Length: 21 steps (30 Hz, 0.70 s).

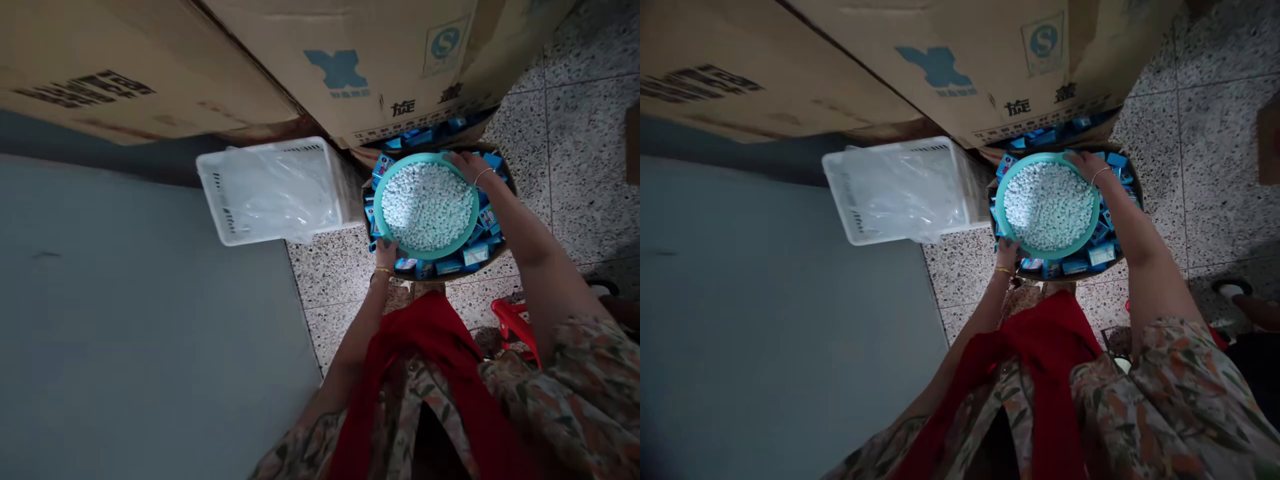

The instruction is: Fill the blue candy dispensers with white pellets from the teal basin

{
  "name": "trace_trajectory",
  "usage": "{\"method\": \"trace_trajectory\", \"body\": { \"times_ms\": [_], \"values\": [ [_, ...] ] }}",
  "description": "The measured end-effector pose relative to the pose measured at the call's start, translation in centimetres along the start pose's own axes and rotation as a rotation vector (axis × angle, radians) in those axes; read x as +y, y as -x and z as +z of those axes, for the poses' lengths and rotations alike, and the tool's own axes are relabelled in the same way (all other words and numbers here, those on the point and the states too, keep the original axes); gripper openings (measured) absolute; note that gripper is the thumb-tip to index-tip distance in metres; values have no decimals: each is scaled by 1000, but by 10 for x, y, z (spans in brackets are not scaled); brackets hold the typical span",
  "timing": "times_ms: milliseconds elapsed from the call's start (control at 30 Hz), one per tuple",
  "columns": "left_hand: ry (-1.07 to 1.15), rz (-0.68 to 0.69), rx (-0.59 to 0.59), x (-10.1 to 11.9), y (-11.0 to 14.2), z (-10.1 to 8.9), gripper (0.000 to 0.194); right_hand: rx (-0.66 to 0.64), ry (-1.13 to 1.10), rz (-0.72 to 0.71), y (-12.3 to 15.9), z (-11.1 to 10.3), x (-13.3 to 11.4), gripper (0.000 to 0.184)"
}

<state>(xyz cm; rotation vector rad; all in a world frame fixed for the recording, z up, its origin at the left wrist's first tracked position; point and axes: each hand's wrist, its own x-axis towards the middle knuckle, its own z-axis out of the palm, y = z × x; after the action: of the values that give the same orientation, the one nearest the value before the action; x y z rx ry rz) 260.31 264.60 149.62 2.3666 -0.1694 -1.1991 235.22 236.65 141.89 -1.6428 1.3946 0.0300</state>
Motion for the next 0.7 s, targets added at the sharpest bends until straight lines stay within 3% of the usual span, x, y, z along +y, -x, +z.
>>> {"method": "trace_trajectory", "body": {
  "times_ms": [167,300,567,700],
  "values": [
    [-21,-4,-8,13,-12,-9,43,12,-25,69,14,-3,-11,55],
    [-61,16,-19,18,-12,-18,44,51,-96,76,35,3,-2,48],
    [-217,81,-32,40,-3,-61,38,190,-385,154,107,35,24,68],
    [-302,139,-61,65,-2,-79,34,256,-528,228,139,47,28,63]
  ]
}}
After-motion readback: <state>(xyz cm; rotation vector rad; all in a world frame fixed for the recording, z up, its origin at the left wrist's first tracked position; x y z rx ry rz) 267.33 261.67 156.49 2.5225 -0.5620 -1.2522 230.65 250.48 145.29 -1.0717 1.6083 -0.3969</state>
